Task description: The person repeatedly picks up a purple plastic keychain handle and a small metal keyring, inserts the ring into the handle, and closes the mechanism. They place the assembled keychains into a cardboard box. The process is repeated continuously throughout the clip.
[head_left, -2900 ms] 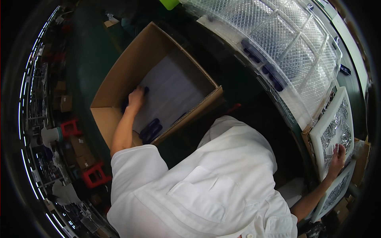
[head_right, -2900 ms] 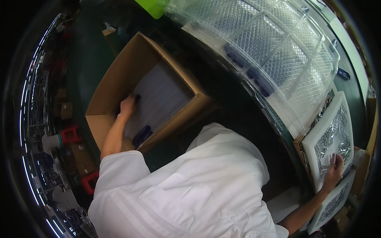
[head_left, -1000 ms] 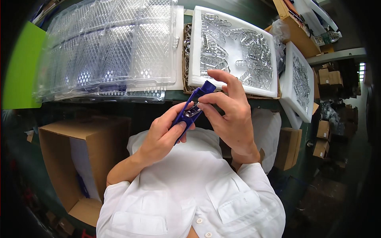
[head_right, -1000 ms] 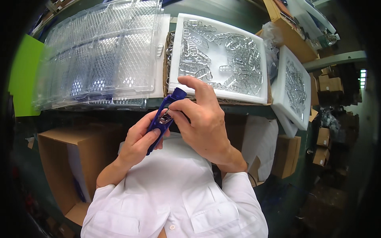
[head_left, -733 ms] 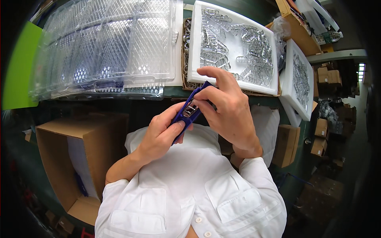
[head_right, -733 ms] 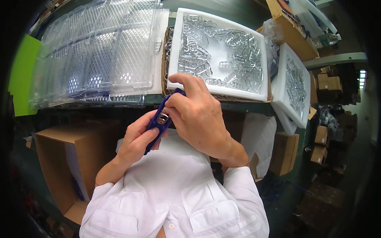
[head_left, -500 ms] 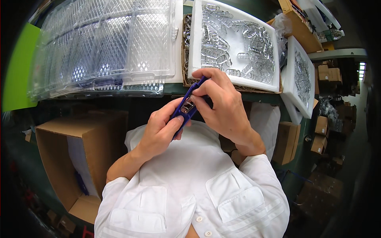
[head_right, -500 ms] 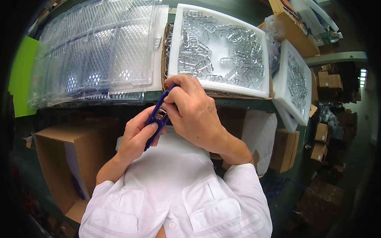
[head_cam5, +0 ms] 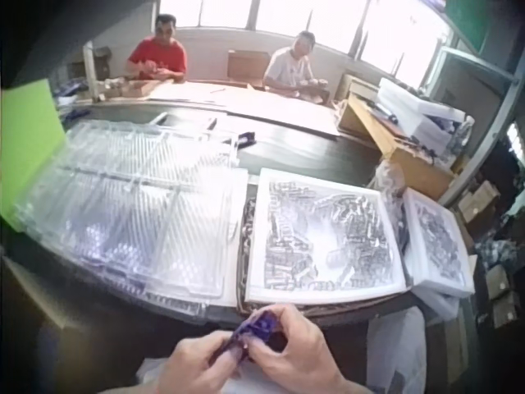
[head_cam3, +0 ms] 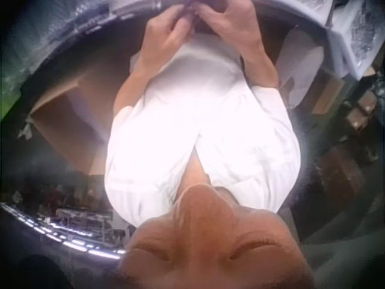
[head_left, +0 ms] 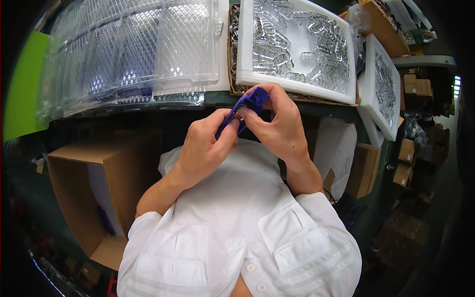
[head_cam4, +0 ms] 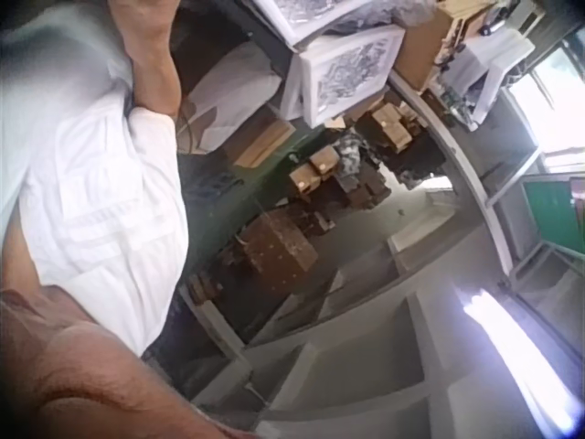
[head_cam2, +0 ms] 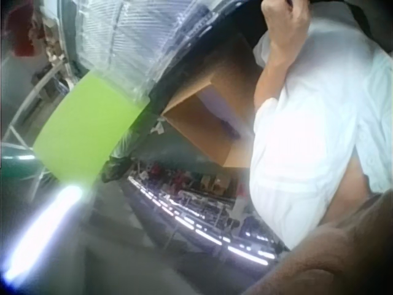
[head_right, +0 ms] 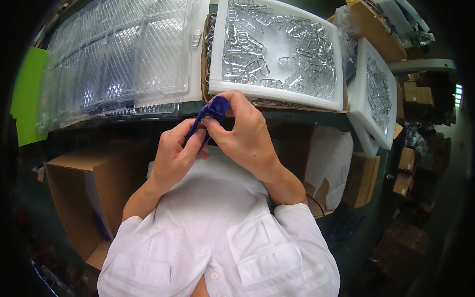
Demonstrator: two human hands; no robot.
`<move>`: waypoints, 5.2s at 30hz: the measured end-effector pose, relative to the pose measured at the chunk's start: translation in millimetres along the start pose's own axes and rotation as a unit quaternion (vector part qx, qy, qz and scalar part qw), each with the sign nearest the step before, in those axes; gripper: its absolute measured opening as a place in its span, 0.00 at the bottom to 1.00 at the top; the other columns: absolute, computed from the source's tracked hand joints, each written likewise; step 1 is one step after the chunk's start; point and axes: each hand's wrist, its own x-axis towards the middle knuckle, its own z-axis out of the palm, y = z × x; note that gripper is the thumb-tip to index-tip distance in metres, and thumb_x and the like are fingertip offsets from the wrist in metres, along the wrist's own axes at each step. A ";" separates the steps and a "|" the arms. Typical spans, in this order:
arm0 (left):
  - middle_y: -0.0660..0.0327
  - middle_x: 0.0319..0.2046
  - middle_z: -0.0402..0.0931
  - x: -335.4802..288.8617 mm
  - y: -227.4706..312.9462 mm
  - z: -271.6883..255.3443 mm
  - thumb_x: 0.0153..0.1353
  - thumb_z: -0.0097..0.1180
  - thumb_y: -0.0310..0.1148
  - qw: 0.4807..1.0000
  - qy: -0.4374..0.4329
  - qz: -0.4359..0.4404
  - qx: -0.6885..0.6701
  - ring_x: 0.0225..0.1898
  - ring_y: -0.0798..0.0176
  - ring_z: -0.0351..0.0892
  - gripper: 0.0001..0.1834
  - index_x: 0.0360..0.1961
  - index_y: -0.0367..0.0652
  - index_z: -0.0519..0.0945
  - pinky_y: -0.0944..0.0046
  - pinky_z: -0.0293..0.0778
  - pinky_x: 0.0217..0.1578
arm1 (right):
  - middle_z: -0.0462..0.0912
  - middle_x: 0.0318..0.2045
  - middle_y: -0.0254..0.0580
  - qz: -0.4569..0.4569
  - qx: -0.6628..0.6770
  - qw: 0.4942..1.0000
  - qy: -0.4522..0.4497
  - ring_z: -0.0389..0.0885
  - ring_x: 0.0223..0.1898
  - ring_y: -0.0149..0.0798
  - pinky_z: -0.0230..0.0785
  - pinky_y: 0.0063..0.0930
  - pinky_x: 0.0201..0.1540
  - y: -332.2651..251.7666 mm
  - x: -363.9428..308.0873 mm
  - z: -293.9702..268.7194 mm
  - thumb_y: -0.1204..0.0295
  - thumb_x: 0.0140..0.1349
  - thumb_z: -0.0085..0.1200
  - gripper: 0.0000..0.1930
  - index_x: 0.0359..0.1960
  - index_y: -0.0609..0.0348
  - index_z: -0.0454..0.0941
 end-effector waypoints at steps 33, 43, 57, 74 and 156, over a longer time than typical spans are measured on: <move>0.45 0.51 0.85 -18.6 56.5 -14.2 0.49 0.79 0.21 0.933 -0.029 0.296 0.202 0.50 0.50 0.88 0.40 0.64 0.34 0.75 0.58 0.85 0.48 | 0.85 0.50 0.55 -0.265 0.080 0.958 0.080 0.86 0.52 0.49 0.79 0.36 0.53 11.4 -13.9 -51.7 0.91 0.45 0.66 0.24 0.44 0.57 0.77; 0.45 0.51 0.84 -5.6 65.5 -6.0 0.49 0.79 0.21 0.928 -0.046 0.303 0.211 0.51 0.48 0.87 0.35 0.60 0.35 0.77 0.56 0.84 0.51 | 0.84 0.53 0.55 -0.254 0.077 0.956 0.128 0.86 0.51 0.46 0.79 0.34 0.53 23.0 -11.7 -59.3 0.92 0.47 0.65 0.26 0.49 0.59 0.77; 0.40 0.62 0.79 397.0 160.7 -79.7 0.72 0.58 0.57 0.834 0.153 0.315 0.426 0.63 0.45 0.81 0.37 0.69 0.39 0.75 0.52 0.75 0.63 | 0.86 0.50 0.49 -0.129 -0.017 0.967 0.218 0.86 0.46 0.41 0.77 0.32 0.52 34.3 -2.3 -91.0 0.85 0.61 0.63 0.13 0.47 0.63 0.80; 0.55 0.59 0.82 -189.3 27.5 -302.2 0.81 0.39 0.35 0.827 0.495 0.030 0.263 0.55 0.63 0.80 0.23 0.69 0.38 0.76 0.61 0.72 0.58 | 0.89 0.41 0.44 -0.141 -0.359 0.921 0.051 0.89 0.41 0.49 0.80 0.40 0.45 35.3 143.6 -114.9 0.73 0.66 0.62 0.07 0.43 0.57 0.88; 0.54 0.35 0.78 -31.0 38.8 -40.0 0.77 0.49 0.41 0.966 -0.054 -0.027 -0.253 0.23 0.69 0.77 0.30 0.73 0.34 0.64 0.70 0.73 0.25 | 0.86 0.42 0.45 -0.101 -0.342 0.913 0.199 0.87 0.39 0.49 0.81 0.38 0.44 55.7 93.4 -98.9 0.74 0.64 0.64 0.06 0.42 0.58 0.88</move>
